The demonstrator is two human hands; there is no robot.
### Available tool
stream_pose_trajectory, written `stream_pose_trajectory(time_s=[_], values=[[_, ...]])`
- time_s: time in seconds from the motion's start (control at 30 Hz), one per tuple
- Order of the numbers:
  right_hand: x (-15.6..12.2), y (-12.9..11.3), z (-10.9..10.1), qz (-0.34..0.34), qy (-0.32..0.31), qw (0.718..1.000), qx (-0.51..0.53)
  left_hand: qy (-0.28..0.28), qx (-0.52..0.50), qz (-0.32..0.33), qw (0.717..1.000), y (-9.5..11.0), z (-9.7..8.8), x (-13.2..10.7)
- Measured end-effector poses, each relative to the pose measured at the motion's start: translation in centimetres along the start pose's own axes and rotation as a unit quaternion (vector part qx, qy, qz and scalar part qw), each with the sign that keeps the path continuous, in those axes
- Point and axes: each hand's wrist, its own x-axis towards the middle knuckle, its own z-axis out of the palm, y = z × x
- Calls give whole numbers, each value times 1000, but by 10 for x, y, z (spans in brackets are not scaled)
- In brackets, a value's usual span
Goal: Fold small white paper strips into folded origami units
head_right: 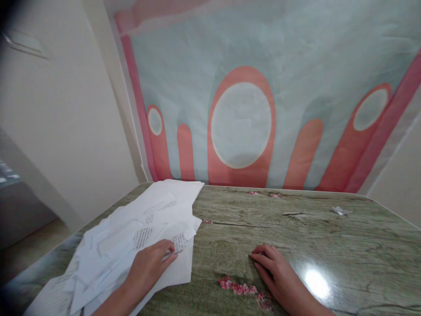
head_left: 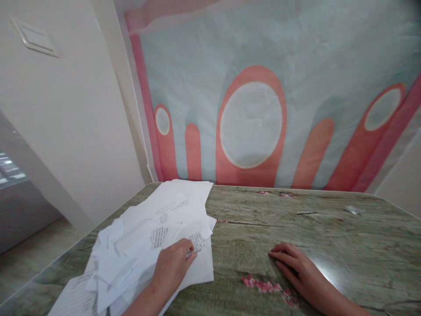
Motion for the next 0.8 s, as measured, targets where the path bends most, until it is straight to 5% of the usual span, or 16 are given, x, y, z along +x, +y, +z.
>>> stream_pose_trajectory(time_s=[0.63,0.8], values=[[1,-4,-2,3,2,1000,-4,68,11,3,998,-7,0,3],[1,-8,-4,12,-4,1000,-4,155,5,60,986,-6,-3,0]])
